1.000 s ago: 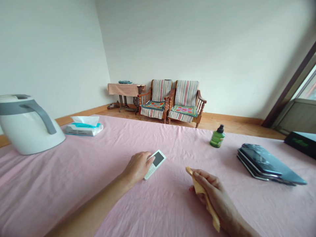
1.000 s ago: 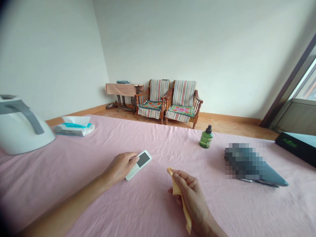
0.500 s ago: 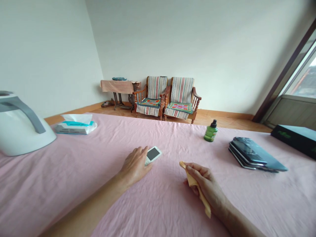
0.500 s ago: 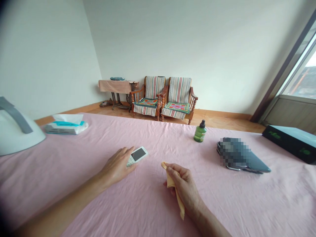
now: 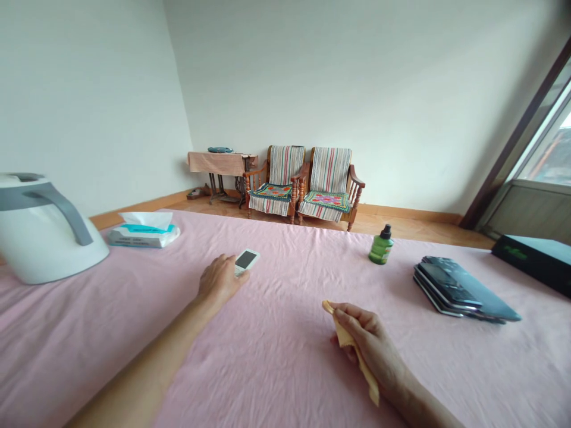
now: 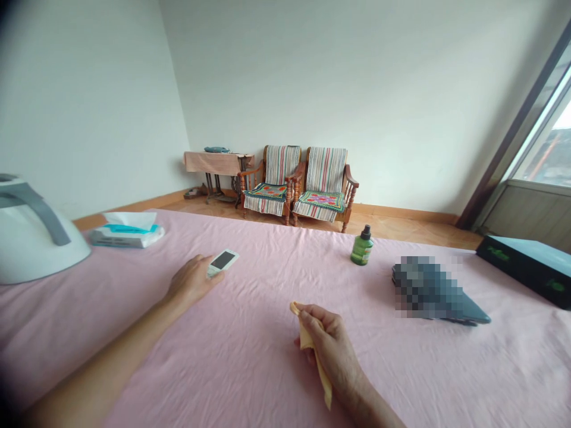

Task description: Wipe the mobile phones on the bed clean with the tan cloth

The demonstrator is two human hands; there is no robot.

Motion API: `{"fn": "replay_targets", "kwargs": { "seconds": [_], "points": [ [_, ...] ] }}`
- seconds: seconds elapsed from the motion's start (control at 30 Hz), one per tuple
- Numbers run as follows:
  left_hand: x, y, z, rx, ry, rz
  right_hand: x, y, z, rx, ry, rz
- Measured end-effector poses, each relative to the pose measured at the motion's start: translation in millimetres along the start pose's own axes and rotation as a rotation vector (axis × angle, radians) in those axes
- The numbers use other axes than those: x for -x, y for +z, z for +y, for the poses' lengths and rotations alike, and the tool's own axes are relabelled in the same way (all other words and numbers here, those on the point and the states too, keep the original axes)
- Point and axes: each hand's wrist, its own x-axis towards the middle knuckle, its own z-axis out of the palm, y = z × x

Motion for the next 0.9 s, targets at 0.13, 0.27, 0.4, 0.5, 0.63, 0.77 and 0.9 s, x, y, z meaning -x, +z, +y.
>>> {"fn": "replay_targets", "kwargs": {
  "seconds": [0.13,0.27,0.4,0.5,0.63,0.77,0.9],
  "points": [
    [-13.0,-3.3,-25.0,-0.07,-0.137,-0.012,0.5,-0.1,-1.5,0.01,-0.004,-0.003],
    [-18.9,-4.6,-44.0,-0.092,-0.229,-0.043,0.2,-0.4,-2.8,0.015,-0.002,-0.011],
    [-18.7,-5.3,-55.2,-0.084,-0.253,-0.067,-0.2,0.5,-1.7,0.015,-0.014,-0.004],
    [-14.5,-5.9,-53.4,-0.085,-0.211,0.001,0.1,-0.2,-1.4,0.017,-0.037,0.011],
    [-10.6,-2.2,-34.3,-0.044,-0.08,0.143,-1.0,-16.8,-13.7,0.073,-0.145,0.102],
    [-3.5,8.5,4.4,0.074,0.152,0.192,-6.2,-72.1,-47.0,0.243,-0.325,0.362],
    [21.1,14.6,62.3,0.361,0.441,0.102,-19.9,-163.9,-78.8,0.565,-0.44,0.85]
  ]
}}
